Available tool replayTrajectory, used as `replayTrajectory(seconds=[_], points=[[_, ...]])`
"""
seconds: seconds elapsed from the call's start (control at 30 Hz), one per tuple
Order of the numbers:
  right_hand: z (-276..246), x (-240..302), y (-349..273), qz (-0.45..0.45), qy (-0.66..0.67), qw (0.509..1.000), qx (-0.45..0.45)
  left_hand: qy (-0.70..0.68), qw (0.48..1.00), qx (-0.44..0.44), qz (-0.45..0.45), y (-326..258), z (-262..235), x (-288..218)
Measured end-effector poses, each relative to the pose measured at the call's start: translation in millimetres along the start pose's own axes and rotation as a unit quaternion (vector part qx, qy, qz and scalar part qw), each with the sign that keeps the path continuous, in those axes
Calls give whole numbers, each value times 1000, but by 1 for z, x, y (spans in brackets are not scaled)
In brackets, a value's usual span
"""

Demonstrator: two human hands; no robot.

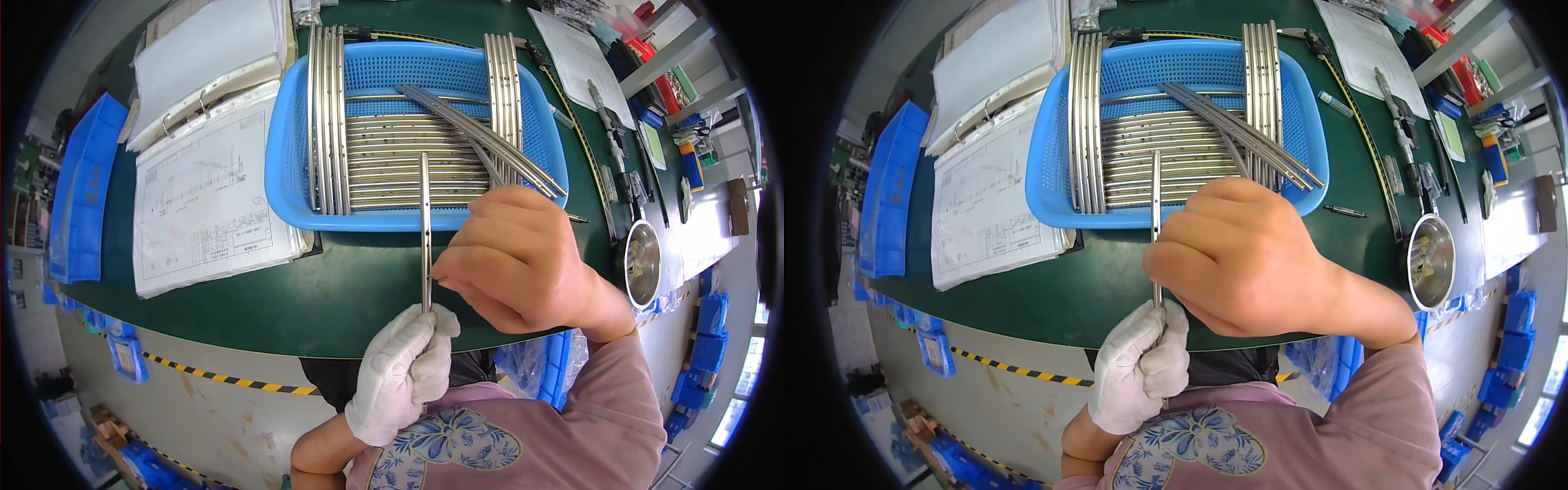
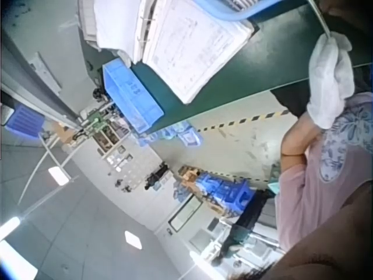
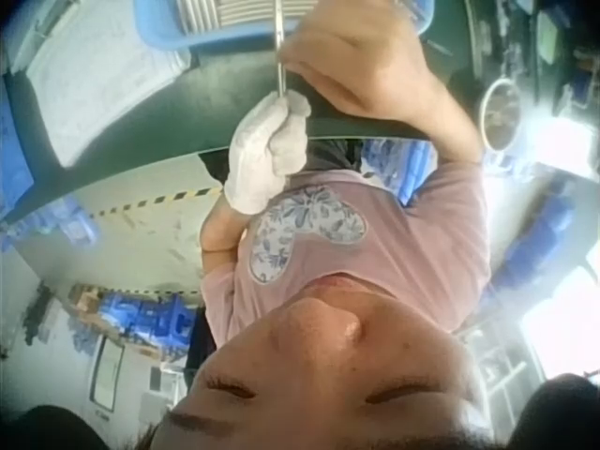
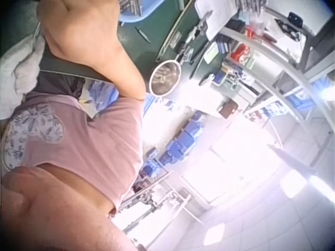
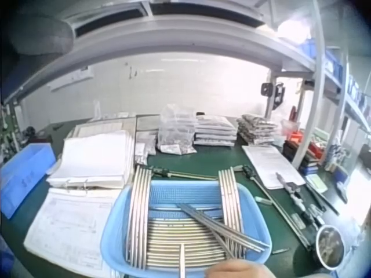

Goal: Inspecting and sorting metal rods at a workbench in a manufacturing environment.

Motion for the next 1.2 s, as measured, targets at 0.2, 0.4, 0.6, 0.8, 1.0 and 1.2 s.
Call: replayTrajectory(seconds=[0.2,0.4,0.6,0.8,1.0,1.2], points=[[-4,4,0,23,2,999,50,6,1000,-1,6,1,2,-1],[1,4,-1,10,-28,999,14,17,1000,-13,8,3,4,-1],[9,1,-3,42,-43,994,92,39,999,-16,10,4,5,-2],[16,-7,-8,1,-109,994,3,102,994,-50,9,-4,5,5],[2,0,-1,-27,-85,995,-43,94,995,-18,12,-7,2,0],[3,6,-4,2,26,1000,-16,85,995,-40,16,-2,7,-4]])
Point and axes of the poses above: each hand's wrist, its own y-axis towards the middle knuckle, its own z-axis out of the palm, x = y × z, the point moved 2 cm from there along y, towards the middle knuckle, and after that the axes turned 5 degrees about y, right-handed, at the moved point
